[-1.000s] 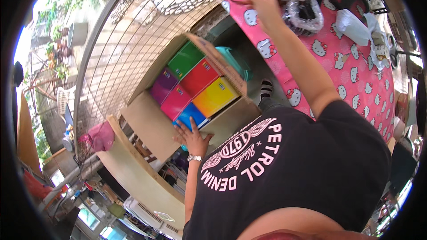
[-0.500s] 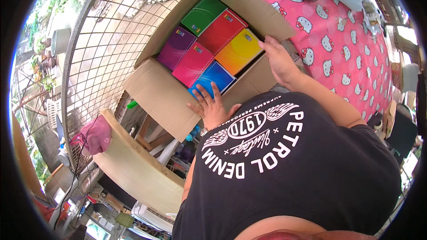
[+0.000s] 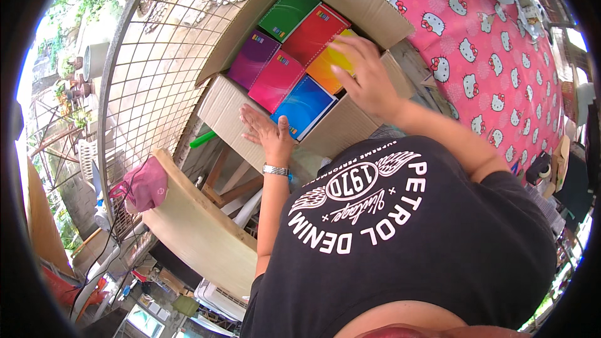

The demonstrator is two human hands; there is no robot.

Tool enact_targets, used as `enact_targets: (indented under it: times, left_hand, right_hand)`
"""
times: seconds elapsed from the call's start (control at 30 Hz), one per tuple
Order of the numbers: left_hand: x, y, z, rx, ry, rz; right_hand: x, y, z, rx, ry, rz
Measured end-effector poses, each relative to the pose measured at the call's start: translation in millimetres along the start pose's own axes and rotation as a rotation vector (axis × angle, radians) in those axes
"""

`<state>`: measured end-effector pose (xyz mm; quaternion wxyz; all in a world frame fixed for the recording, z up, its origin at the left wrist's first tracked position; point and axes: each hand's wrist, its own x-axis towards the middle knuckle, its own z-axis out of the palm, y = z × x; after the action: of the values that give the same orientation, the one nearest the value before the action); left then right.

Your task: The person opens a cardboard box using a small blue tool and removes colorful spiral notebooks. They then use blue pliers to crimp the wire ends of the notebook spirals while using a stone weight to hold the notebooks in place on a table.

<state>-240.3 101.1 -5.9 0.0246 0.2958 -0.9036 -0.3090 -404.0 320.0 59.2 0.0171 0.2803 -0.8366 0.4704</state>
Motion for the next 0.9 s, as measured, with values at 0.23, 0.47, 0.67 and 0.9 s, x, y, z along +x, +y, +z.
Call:
enact_targets:
  times: [0.23,0.47,0.67,0.9]
  left_hand:
    - [-11,50,15,0.579,-0.009,0.144]
    - [-120,7,19,-0.018,0.658,-0.045]
    - [-133,1,63,-0.678,0.192,-0.574]
    - [-58,59,49,-0.834,0.436,-0.856]
  right_hand:
    - [189,-20,89,-0.119,-0.632,-0.375]
    - [268,-22,39,-0.742,-0.331,-0.640]
    - [307,-12,19,-0.840,-0.983,-0.186]
    - [313,-4,28,-0.823,-1.009,-0.330]
